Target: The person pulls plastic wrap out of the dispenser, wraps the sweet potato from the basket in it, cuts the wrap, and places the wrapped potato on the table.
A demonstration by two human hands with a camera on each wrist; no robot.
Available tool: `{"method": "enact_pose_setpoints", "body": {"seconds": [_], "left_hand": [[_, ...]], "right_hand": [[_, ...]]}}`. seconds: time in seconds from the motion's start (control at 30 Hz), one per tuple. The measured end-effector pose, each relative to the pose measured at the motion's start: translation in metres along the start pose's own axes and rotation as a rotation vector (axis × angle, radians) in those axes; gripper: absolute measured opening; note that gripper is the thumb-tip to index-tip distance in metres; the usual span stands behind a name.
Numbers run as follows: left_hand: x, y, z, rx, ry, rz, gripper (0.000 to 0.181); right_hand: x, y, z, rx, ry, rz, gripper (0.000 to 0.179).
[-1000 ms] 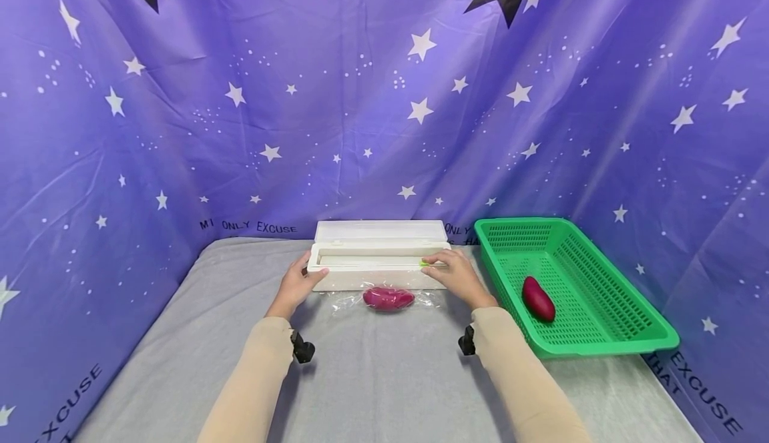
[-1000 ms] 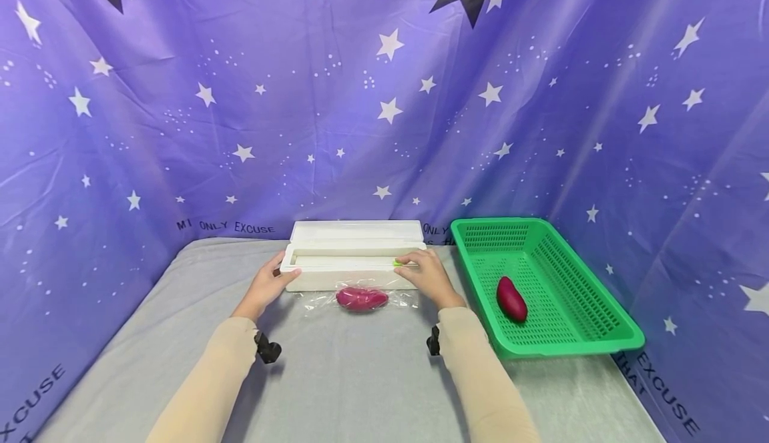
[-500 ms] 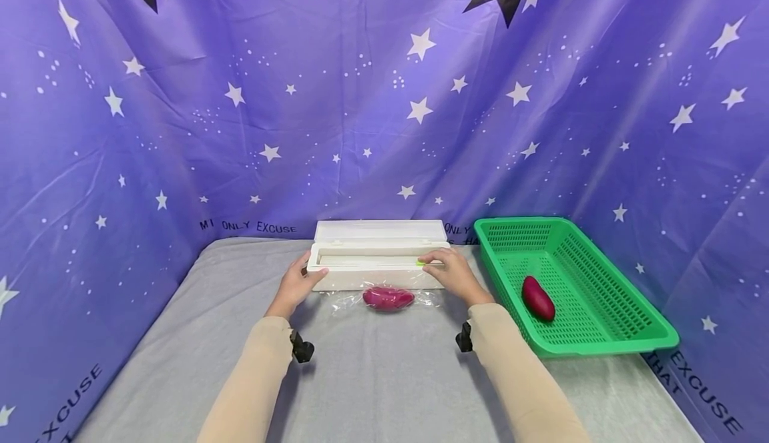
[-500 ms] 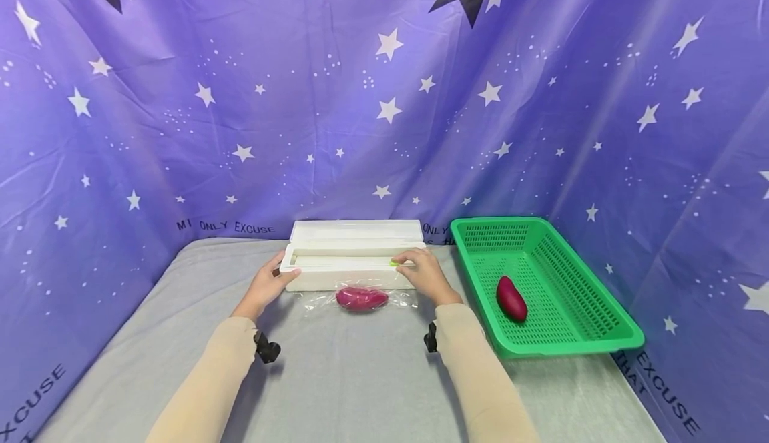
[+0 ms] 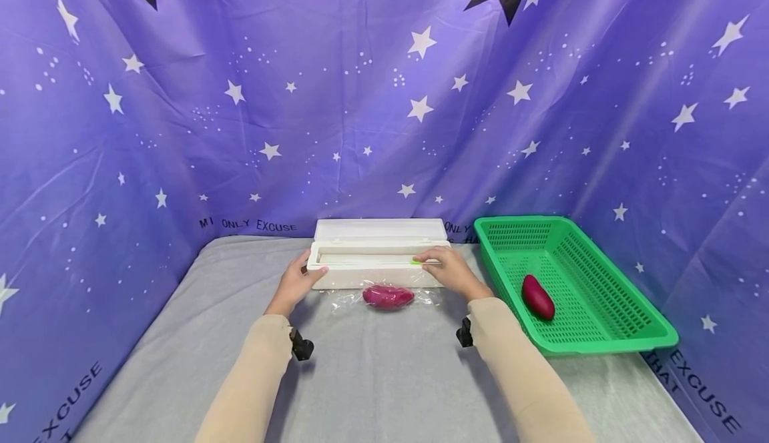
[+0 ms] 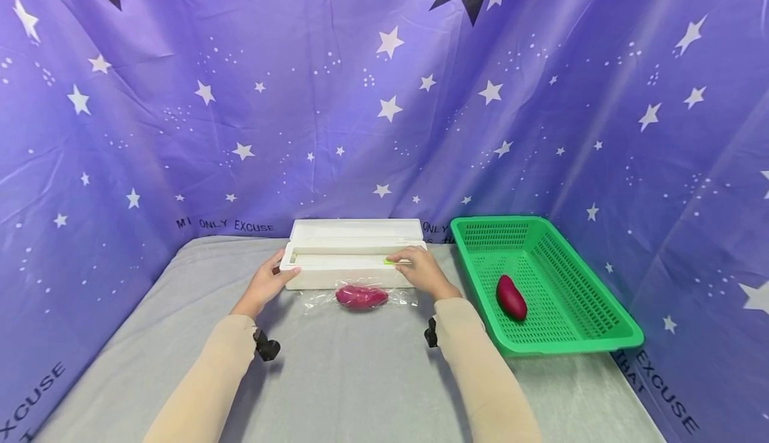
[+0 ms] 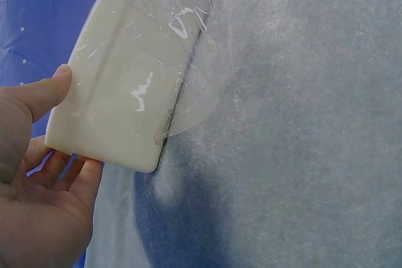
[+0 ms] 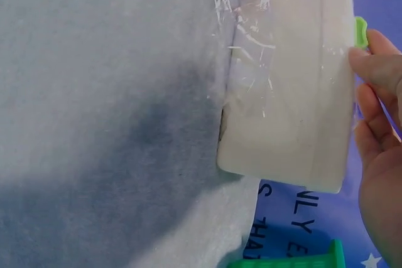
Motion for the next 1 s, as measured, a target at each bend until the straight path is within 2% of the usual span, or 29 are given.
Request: {"method": "enact_pose_setpoints", "body": {"seconds": [0.33, 0.6, 0.83, 1.0], "left_hand": [[0.001, 0.000, 0.002, 0.005, -0.004, -0.007, 0.079], [0.001, 0.000, 0.001, 0.016, 0.009, -0.008, 0.078], [0.001, 0.000, 0.003, 0.004, 0.006, -0.003, 0.080], [0.000, 0.000, 0.002, 0.004, 0.009, -0.007, 0.079]], "right_hand": [[0.004, -0.007, -0.005, -0.048, -0.029, 0.006, 0.034], [0.007, -0.004, -0.007, 0.008, 0.000, 0.018, 0.019], [0.008, -0.002, -0.010, 0.073, 0.057, 0.030, 0.015], [0.009, -0.006, -0.016, 0.055, 0.058, 0.049, 0.013]]}}
Point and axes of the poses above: each hand's wrist, its own z-axis away from the middle knuckle, its own x-axis out of the palm, y = z × x, the point moved 7 cm from there along -z, towards the middle knuckle, and after that the axes turned 13 degrees about -x, right-handed, at the moved point
